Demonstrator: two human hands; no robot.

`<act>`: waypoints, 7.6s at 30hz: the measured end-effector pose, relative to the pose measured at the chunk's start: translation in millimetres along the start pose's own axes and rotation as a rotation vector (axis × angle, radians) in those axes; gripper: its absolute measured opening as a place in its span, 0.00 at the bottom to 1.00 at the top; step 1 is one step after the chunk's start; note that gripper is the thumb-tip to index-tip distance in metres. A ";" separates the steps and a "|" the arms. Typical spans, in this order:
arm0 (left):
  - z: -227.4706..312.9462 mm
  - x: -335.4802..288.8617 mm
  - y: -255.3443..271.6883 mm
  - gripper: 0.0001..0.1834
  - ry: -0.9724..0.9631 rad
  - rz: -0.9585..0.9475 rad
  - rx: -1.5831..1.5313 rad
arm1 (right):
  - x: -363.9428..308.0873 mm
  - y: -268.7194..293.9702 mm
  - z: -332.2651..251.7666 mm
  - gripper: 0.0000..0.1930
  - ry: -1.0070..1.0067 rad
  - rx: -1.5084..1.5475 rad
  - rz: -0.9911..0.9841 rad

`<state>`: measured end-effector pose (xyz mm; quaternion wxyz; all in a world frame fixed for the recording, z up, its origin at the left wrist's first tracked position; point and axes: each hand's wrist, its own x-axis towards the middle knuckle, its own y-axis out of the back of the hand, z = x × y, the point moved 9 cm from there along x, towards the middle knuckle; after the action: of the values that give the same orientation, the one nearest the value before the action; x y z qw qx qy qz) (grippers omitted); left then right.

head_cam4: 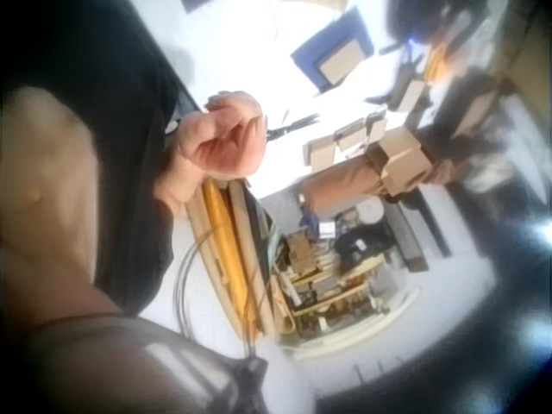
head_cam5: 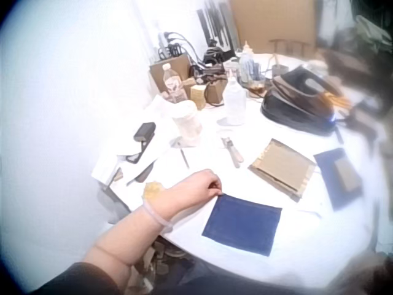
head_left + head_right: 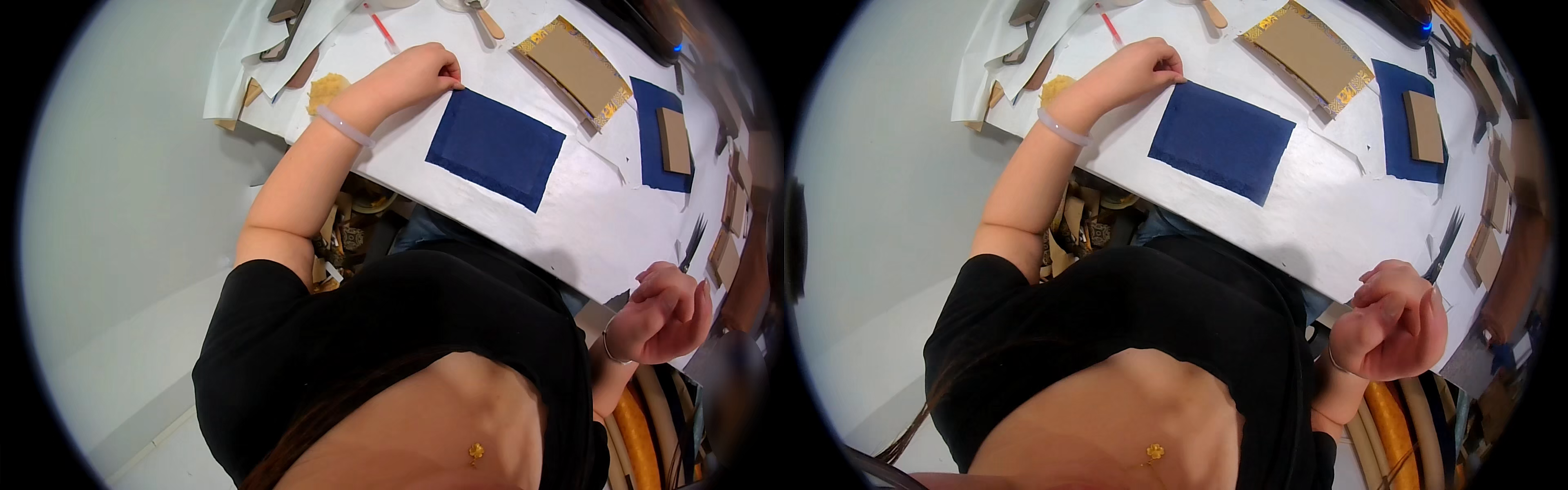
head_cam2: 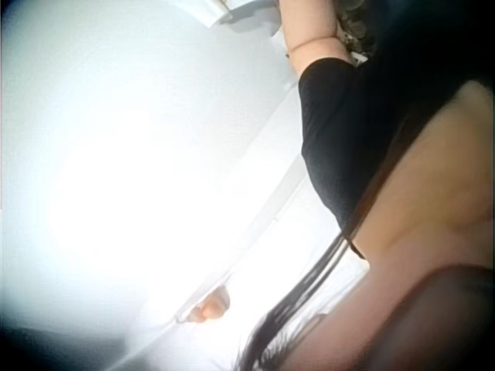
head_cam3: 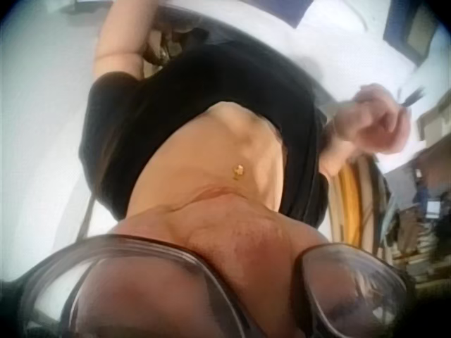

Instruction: The person cuts blue fabric around a cardboard template, folds the edges over, and uses a small iron to press the fabric onto the cardboard. They repeat trimming and ironing steps to finish the covered piece.

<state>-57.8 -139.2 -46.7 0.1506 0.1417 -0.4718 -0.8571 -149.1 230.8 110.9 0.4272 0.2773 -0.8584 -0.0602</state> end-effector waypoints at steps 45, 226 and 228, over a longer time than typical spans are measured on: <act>169.3 -181.2 19.9 0.22 -0.899 0.513 0.295 | -68.4 -95.8 110.9 0.30 -1.268 1.005 -0.205; 148.4 -103.6 11.7 0.26 0.100 -0.036 -1.819 | -115.8 -3.6 24.6 0.27 -1.048 0.309 -0.728; 150.3 -102.4 12.6 0.26 0.095 -0.042 -1.801 | -116.1 -3.4 24.5 0.27 -1.050 0.305 -0.715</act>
<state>-20.5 9.7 51.6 0.2083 0.0138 0.3874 -0.8979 -110.6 285.9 13.1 -0.1396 0.5372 -0.8066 -0.2036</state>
